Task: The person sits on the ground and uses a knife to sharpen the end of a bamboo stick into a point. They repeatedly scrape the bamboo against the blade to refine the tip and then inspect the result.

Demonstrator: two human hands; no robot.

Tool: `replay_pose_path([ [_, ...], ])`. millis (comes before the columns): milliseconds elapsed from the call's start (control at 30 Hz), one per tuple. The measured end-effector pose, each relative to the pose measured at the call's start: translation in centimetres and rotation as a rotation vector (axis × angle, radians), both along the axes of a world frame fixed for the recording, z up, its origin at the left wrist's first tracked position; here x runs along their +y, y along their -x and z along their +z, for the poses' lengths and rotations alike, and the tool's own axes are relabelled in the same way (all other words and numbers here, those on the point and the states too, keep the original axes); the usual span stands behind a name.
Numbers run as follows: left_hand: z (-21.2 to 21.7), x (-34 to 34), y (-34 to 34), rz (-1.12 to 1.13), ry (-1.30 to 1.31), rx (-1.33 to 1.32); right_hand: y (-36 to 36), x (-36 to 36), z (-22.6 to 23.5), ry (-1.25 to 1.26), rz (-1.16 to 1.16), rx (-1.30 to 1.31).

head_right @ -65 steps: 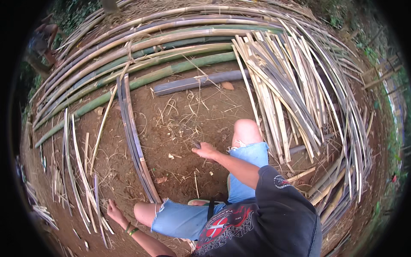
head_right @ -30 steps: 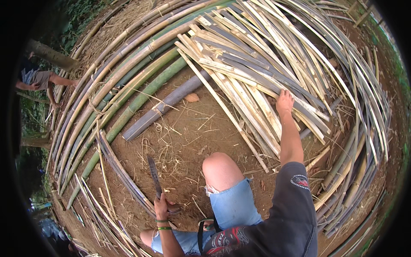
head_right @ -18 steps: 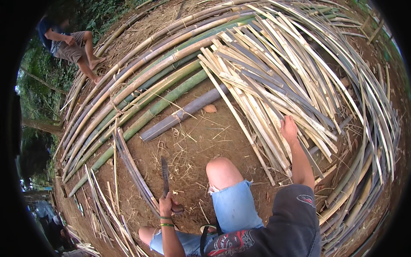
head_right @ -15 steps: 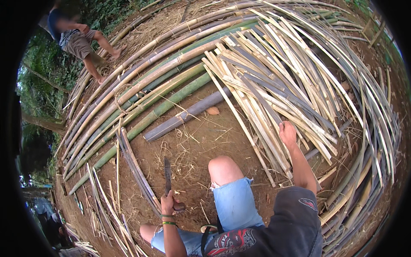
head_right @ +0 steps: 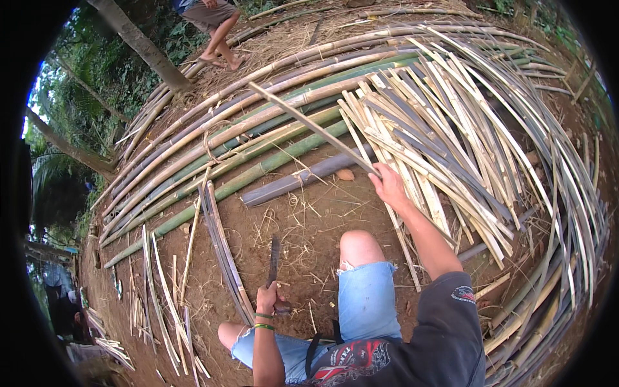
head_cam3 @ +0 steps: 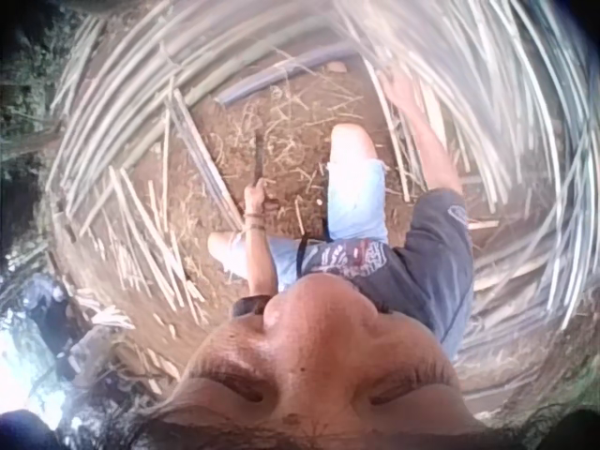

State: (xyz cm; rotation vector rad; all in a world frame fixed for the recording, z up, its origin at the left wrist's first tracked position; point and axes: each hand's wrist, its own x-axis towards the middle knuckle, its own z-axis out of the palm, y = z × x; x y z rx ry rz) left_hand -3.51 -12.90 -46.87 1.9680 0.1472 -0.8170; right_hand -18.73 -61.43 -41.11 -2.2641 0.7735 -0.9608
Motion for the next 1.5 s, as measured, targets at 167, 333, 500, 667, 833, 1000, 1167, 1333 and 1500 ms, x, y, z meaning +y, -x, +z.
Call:
replay_pose_path([
  [167,-2.1,3.6,0.8,0.097,0.177,0.021,-11.0,7.0,1.4,0.02,0.326,-0.068],
  [333,1.2,2.6,3.2,0.165,0.395,0.098,-17.6,14.1,0.6,0.06,0.487,0.094],
  [500,2.5,3.0,3.4,0.262,0.53,0.12,-22.2,22.3,-0.1,0.089,0.399,0.191],
  [667,4.6,2.9,4.1,0.384,0.558,0.085,-15.2,31.5,0.5,-0.569,0.731,0.846],
  [833,1.7,-0.4,5.8,0.16,0.426,0.008,-5.4,34.3,-3.3,-1.673,0.56,0.512],
  [1000,0.8,-0.1,1.1,0.045,0.342,0.064,-3.3,30.6,-4.6,-1.721,0.39,0.364],
  [1167,-8.2,5.3,-12.8,0.445,0.368,0.077,-4.9,32.0,-0.9,-0.725,0.45,0.771],
  [1333,-13.5,4.8,-21.4,0.814,0.702,0.193,-7.6,31.6,2.0,-0.368,0.288,0.973],
  [1500,-14.8,2.3,-25.4,1.028,0.836,0.22,-9.2,31.3,2.8,-0.356,0.281,1.031],
])
